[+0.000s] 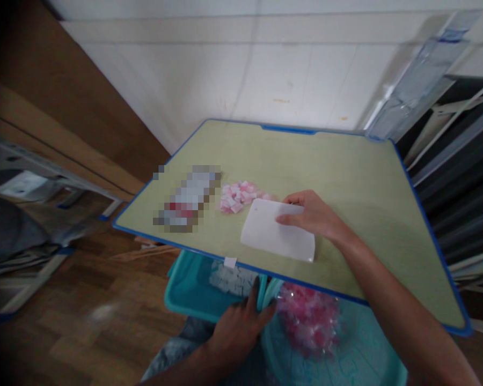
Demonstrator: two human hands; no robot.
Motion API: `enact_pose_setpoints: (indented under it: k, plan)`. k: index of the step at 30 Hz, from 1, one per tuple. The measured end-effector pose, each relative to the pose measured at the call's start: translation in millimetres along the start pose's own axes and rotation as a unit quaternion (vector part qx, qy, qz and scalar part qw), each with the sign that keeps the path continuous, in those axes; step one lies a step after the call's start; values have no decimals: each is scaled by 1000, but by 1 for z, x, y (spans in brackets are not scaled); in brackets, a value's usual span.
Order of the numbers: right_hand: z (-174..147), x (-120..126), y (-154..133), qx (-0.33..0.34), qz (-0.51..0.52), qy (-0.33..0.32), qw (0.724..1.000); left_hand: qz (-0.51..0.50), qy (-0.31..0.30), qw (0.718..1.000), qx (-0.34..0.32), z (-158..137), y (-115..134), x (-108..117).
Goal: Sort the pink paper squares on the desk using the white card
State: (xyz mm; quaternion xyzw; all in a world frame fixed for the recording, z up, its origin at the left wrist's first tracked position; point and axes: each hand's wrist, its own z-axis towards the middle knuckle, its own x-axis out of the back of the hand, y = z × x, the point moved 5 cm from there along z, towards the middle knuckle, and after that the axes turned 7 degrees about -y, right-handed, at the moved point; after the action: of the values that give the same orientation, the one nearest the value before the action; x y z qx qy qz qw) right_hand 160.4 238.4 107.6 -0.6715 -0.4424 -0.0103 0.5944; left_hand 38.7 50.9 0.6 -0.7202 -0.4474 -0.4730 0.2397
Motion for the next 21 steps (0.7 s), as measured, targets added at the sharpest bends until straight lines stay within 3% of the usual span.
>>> enact_pose_setpoints:
  k: [6,10,15,21]
  plan:
    - [0,-19,-15,57,-18,-61,996,-2,4,1000,0,-1,0,-2]
    - [-4,-18,-20,79,-9,-70,994,-5,1,1000,0,-1,0,-1]
    - [-11,12,-14,70,45,58,995,0,2,1000,0,-1,0,0]
    - [-31,58,5,31,71,252,965,5,2,1000,-2,-2,0,2]
